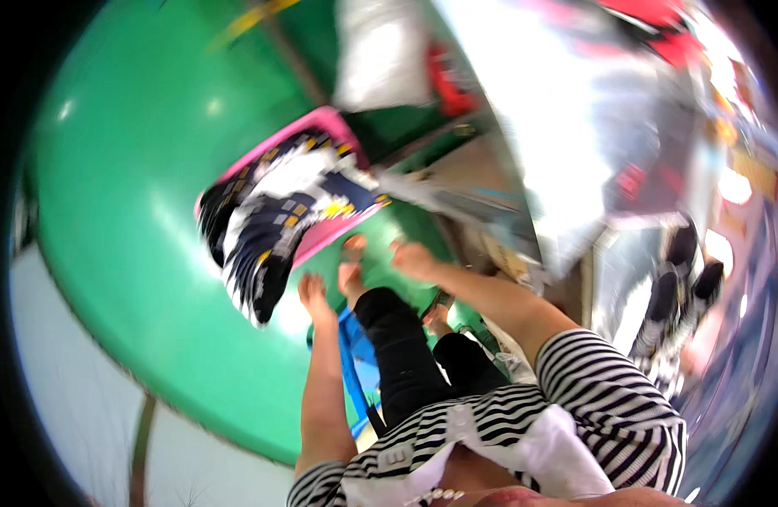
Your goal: The person picks up pairs of shoe uppers, applies a yellow adhesive label to the heel area of each shoe, and places them into a stack.
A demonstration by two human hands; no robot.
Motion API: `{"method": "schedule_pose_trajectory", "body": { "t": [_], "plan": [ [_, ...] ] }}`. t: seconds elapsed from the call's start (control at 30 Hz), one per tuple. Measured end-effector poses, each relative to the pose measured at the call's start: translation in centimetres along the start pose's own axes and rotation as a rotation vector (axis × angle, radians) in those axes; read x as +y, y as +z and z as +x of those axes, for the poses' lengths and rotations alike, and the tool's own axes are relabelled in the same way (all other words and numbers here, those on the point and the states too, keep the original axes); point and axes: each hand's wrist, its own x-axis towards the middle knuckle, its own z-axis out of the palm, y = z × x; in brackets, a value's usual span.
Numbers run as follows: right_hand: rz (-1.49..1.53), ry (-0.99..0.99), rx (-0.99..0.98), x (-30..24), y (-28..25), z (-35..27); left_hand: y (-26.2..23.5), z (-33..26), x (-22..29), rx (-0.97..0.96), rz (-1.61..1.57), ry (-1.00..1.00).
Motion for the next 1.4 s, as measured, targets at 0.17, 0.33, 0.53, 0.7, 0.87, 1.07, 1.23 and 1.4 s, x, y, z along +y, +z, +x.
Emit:
{"method": "schedule_pose_trajectory", "body": {
  "t": [0.17, 0.33, 0.53, 0.7, 0.87, 1.07, 1.23, 1.4],
  "plan": [
    [0.307, -0.23, 0.134, 2.7, -2.7, -18.4, 6.7, -17.8, 2.6, -0.629, 0.323, 0.029],
    [0.588, -0.053, 0.565, 9.7, -6.9, -37.8, 17.7, -35.4, 4.5, -1.265, 0.663, 0.176],
    [0.957, 0.361, 0.95, 17.9, 3.5, -65.2, 25.4, -56.9, -3.6, -1.949, 0.966, 0.05],
    [1.142, 0.725, 1.676, 21.8, 15.4, -82.6, 28.9, -72.3, -12.4, -2.246, 1.172, 0.154],
    [1.192, 0.978, 2.437, 27.7, 23.0, -89.6, 34.1, -89.7, -17.3, -2.713, 0.801, 0.948],
    [1.713, 0.403, 2.522, 31.5, 22.6, -92.0, 38.5, -107.2, -20.9, -2.754, 0.182, 2.063],
    [1.963, 0.099, 2.631, 33.1, 23.9, -94.9, 41.2, -118.0, -26.2, -2.81, 0.133, 2.137],
    [1.982, 0.157, 2.663, 35.2, 24.3, -95.8, 39.9, -126.7, -36.5, -3.05, 0.06, 2.372]
  ]
}}
